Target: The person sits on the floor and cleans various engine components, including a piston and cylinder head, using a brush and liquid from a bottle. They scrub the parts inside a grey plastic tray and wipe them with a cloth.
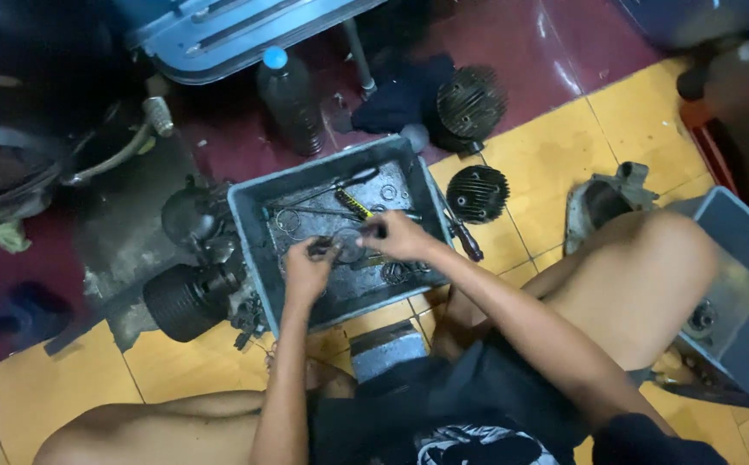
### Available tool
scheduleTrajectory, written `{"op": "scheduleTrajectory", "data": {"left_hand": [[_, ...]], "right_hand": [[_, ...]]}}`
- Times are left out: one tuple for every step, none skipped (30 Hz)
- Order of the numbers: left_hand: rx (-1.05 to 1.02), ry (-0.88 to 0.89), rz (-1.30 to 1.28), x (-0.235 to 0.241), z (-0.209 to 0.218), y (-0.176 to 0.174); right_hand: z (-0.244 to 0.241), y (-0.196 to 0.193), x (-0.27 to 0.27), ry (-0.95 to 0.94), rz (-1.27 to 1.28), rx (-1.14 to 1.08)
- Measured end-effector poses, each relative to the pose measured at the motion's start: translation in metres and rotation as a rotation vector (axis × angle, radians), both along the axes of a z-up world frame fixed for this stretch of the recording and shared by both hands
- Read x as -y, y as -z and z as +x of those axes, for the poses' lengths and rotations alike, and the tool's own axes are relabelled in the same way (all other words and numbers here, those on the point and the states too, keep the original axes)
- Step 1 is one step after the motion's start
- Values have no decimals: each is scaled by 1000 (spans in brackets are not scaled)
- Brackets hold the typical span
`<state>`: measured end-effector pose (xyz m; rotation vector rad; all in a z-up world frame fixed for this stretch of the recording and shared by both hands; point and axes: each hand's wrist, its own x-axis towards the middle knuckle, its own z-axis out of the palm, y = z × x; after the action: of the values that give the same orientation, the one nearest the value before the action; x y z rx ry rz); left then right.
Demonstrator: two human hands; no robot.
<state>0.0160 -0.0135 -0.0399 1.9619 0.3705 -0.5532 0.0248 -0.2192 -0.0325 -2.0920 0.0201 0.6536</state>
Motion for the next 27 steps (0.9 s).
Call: {"op": "scheduleTrajectory", "data": {"left_hand": [[2,11,1,2,-1,-10],[24,38,93,3,-2,-20],[51,63,180,6,0,-31],[58,72,178,5,3,-24],[25,95,237,6,3,-15],[-8,119,296,6,3,-6],[0,118,298,6,1,-5],[-16,132,296,6,-1,-3],[-33,150,295,6,-1,-1],[-24,155,299,3,4,-3],[-37,141,297,3,5,-3],[-49,127,296,2,6,-3],[-50,123,296,3,8,-7],[-41,111,270,3,9,-10],[-32,99,248,1,10,-13],[-32,95,251,0,11,-12],[-18,76,243,-1,11,-11],[-3,56,236,-1,11,-10],[-9,58,237,-1,12,-10],[-13,56,212,-1,13,-9],[-19,48,190,-2,12,-8],[-27,43,192,-4,7,-3],[-71,30,124,-4,5,2],[-115,16,56,-5,3,7],[-116,11,57,-5,2,12],[-146,24,22,-5,1,17],[-174,40,-12,-6,1,22]], "right_hand": [[14,5,17,11,1,2],[29,9,34,62,-218,171],[46,11,52,111,-441,342],[67,18,73,121,-445,346],[87,25,94,27,-747,514],[106,33,115,-72,-1050,678],[114,42,123,-66,-1049,685],[123,51,132,-245,-1126,746],[132,61,141,-423,-1200,800],[141,66,140,-412,-1202,803],[146,71,142,-485,-1208,821],[152,77,144,-558,-1213,839],[157,82,144,-561,-1211,841],[161,88,144,-623,-1206,809],[165,95,142,-683,-1197,777],[169,101,140,-684,-1193,780],[170,108,140,-707,-1179,792],[170,115,139,-730,-1164,804],[173,119,142,-731,-1161,798],[175,123,144,-747,-1183,759],[178,128,144,-769,-1200,723],[177,133,144,-776,-1193,721],[181,136,145,-780,-1192,760],[185,139,145,-783,-1191,799],[185,136,143,-786,-1187,802],[184,132,141,-778,-1180,826],[184,128,139,-767,-1173,850]]}}
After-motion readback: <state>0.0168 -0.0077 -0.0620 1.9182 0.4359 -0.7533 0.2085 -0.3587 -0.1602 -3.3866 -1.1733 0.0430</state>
